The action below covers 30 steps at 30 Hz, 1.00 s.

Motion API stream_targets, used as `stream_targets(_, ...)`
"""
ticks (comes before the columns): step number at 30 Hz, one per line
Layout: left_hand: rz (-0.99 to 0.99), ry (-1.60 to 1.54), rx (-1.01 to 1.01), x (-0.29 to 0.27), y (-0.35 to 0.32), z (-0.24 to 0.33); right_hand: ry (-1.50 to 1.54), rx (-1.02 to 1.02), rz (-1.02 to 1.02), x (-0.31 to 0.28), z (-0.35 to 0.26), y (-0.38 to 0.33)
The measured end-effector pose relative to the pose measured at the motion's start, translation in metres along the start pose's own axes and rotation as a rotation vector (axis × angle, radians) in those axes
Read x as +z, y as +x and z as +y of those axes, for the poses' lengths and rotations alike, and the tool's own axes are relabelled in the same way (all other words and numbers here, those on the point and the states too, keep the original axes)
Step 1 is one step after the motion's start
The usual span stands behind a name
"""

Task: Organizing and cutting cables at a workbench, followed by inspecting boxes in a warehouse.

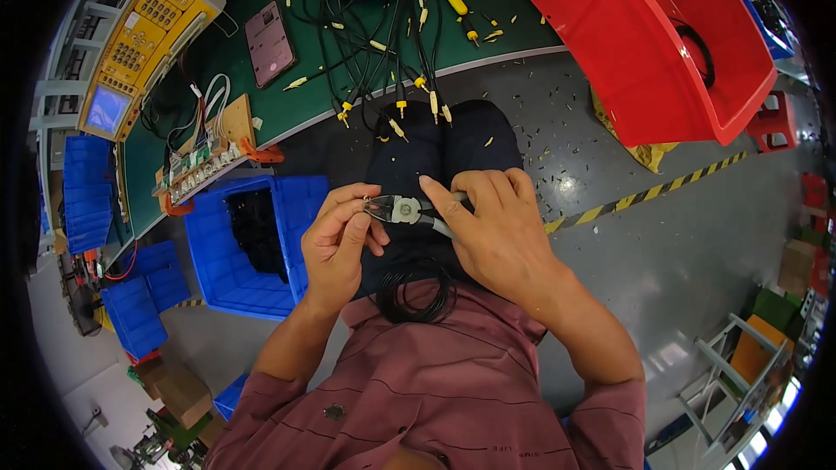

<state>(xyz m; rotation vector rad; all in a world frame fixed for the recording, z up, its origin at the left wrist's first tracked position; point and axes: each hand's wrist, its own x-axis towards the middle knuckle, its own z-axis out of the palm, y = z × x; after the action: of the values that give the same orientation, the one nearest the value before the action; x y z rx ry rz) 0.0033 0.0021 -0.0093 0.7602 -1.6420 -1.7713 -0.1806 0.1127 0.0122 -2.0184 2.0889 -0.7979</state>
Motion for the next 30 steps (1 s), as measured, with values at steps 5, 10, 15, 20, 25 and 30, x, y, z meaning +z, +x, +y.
stream_targets(5, 0.009, 0.062, 0.021, 0.0, -0.001, 0.001, -0.037, -0.02, 0.007, -0.001, 0.0, 0.0)
stream_targets(10, 0.017, 0.072, 0.005, 0.001, -0.001, 0.004, -0.052, -0.041, 0.031, 0.001, 0.0, 0.0)
stream_targets(15, 0.011, 0.086, -0.003, 0.001, -0.002, 0.004, -0.046, -0.034, 0.016, 0.004, 0.002, -0.004)
stream_targets(20, 0.051, 0.031, -0.002, 0.002, 0.003, 0.004, 0.053, 0.056, 0.091, 0.001, 0.005, -0.004)
stream_targets(25, 0.089, -0.042, -0.073, 0.001, 0.0, 0.0, 0.023, 0.046, 0.079, 0.001, 0.002, -0.002)
stream_targets(30, 0.083, -0.259, -0.27, -0.002, -0.001, -0.001, 0.051, 0.055, 0.047, 0.009, -0.005, -0.002)
